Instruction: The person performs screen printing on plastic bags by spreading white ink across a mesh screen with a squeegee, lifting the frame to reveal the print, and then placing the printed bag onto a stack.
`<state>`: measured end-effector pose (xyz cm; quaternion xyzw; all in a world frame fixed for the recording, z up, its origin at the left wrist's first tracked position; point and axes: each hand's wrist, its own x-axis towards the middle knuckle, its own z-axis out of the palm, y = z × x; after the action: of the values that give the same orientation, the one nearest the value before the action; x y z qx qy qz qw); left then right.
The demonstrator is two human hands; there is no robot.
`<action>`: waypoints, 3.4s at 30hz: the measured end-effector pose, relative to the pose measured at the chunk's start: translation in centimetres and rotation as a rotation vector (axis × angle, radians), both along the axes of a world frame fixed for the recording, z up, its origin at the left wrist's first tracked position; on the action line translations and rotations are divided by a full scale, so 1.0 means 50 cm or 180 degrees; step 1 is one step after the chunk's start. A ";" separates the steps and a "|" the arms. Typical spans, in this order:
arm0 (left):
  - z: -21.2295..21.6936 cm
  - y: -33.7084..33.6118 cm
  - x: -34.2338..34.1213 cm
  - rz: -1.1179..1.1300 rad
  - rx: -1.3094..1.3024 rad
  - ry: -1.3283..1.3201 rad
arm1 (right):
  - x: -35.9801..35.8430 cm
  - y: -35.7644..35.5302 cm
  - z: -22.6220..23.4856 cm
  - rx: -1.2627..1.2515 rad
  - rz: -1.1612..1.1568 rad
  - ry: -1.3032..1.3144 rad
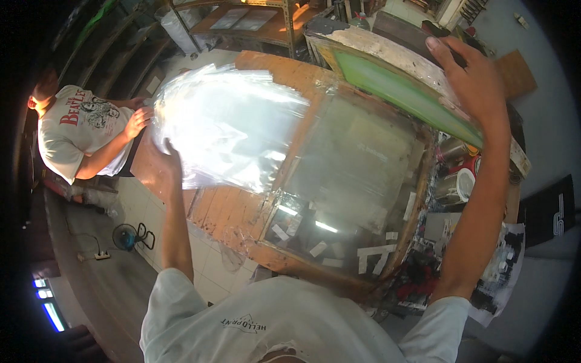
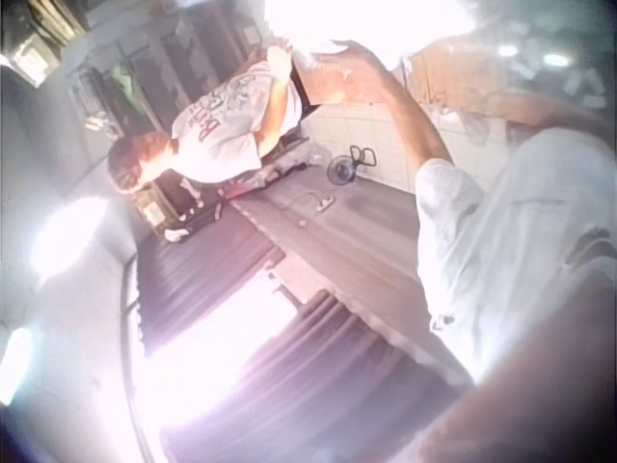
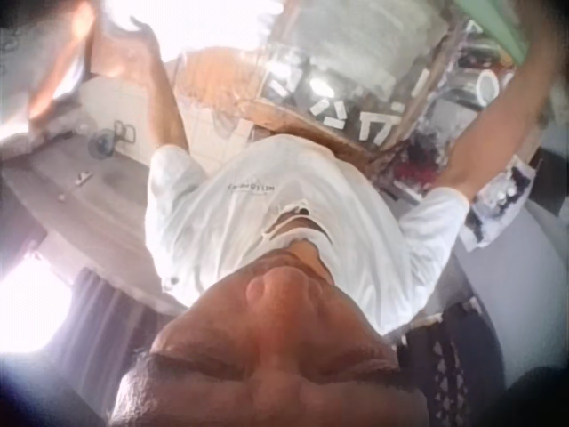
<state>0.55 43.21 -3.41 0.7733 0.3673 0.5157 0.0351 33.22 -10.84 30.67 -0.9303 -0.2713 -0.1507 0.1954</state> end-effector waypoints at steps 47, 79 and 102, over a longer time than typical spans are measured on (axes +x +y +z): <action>-0.138 -0.969 0.168 -0.3751 -0.0553 0.2678 | -0.100 0.040 -0.005 -0.0645 -0.0463 0.0172; 0.016 -0.893 -0.040 -0.1884 -0.7457 -0.1062 | 0.053 0.021 -0.693 -0.0831 -0.0157 0.0159; -0.051 -0.897 -0.017 -0.1548 -0.7336 -0.1022 | -0.438 -0.051 -0.710 -0.0510 0.0049 0.0178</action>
<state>-0.31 -1.65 -5.96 0.2619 0.4497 -0.0478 0.8525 11.31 -13.38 -4.81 -0.9447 -0.2840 -0.1010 0.1290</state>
